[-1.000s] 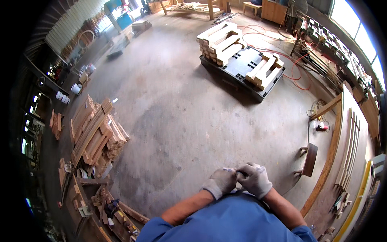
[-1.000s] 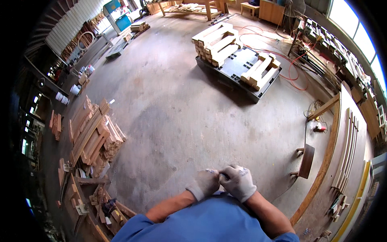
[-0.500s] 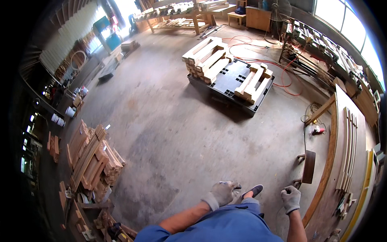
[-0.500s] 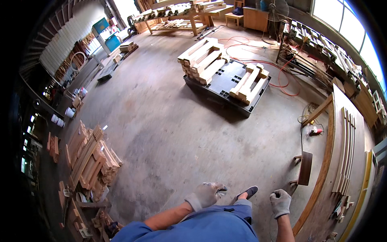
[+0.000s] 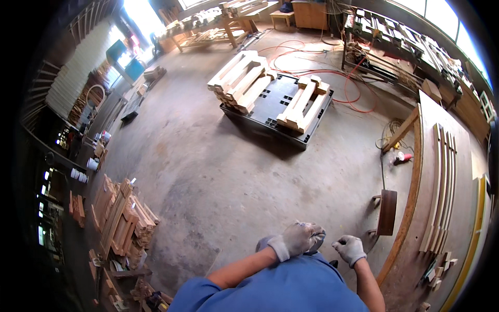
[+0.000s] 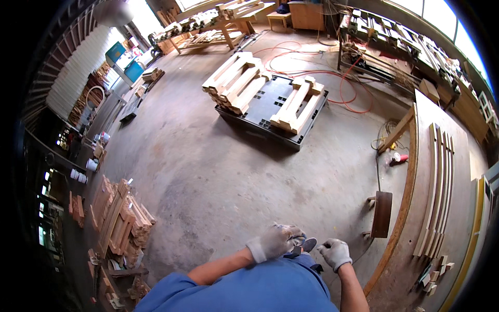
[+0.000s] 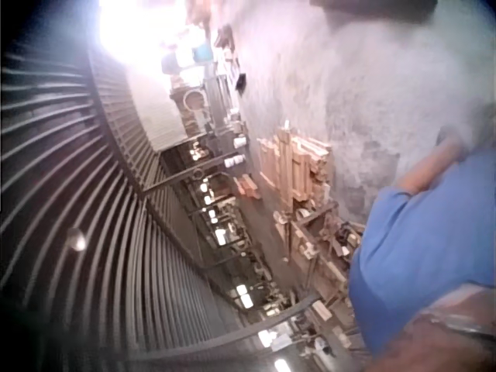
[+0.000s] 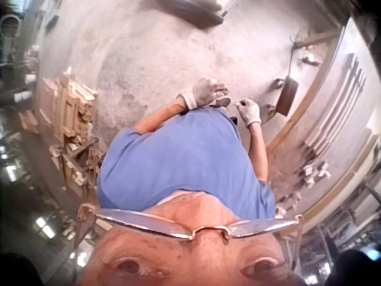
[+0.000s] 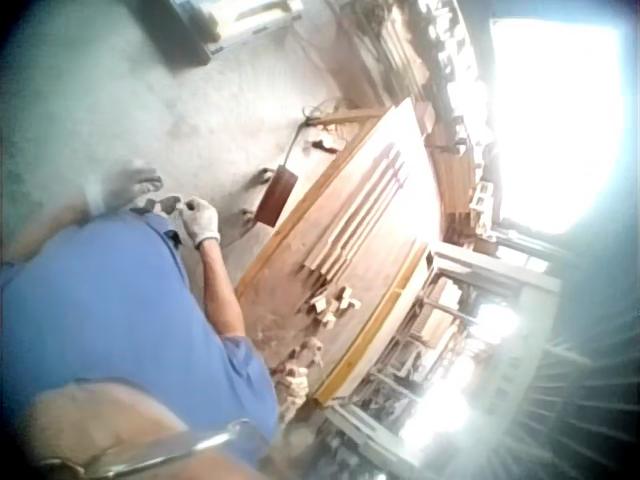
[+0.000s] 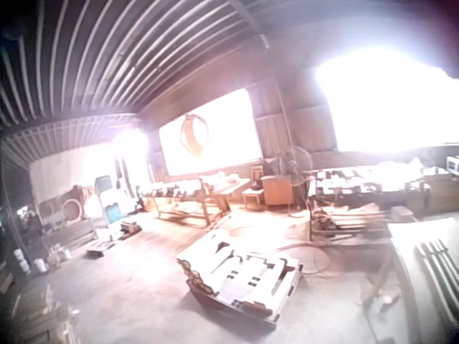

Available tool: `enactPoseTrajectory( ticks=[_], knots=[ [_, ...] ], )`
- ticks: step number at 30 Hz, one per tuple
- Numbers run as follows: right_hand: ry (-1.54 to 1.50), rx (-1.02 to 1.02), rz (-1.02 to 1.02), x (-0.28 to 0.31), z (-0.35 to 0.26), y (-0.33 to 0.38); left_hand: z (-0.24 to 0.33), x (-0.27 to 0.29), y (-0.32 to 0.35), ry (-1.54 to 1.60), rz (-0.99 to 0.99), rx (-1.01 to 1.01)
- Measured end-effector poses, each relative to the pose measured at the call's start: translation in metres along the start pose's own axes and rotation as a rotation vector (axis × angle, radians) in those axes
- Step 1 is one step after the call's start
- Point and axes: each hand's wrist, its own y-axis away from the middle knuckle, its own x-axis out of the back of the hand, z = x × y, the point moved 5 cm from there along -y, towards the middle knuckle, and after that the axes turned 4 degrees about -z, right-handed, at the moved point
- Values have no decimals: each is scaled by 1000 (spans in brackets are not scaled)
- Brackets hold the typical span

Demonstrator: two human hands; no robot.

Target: The person uses pliers to trim small pieces off the ends of several wooden planks on a workbench. The person handles each plank individually, removes the excess, and places the trimmed plank back on the table.

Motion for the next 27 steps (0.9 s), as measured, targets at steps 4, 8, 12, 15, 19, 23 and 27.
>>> enactPoseTrajectory(
  ticks=[4, 8, 12, 15, 19, 23, 27],
  knots=[
    [-19, -74, 53, 30, 44, -6, 18, -9, -48, -12, -11, -107],
    [-26, -128, -31, 46, 57, -14, 7, -7, -84, 61, 3, -95],
    [-127, -263, -86, 56, 68, -13, 12, -5, -139, 93, -127, -37],
    [-207, -343, -23, 61, 88, -20, 5, -17, -193, 111, -188, -83],
    [-250, -474, 114, 85, 103, -31, 11, -21, -275, 198, -385, -124],
    [-350, -542, 208, 104, 102, -35, 37, -22, -334, 95, -614, -191],
    [-454, -669, 346, 106, 103, -23, 55, -41, -374, 58, -845, -217]
  ],
)
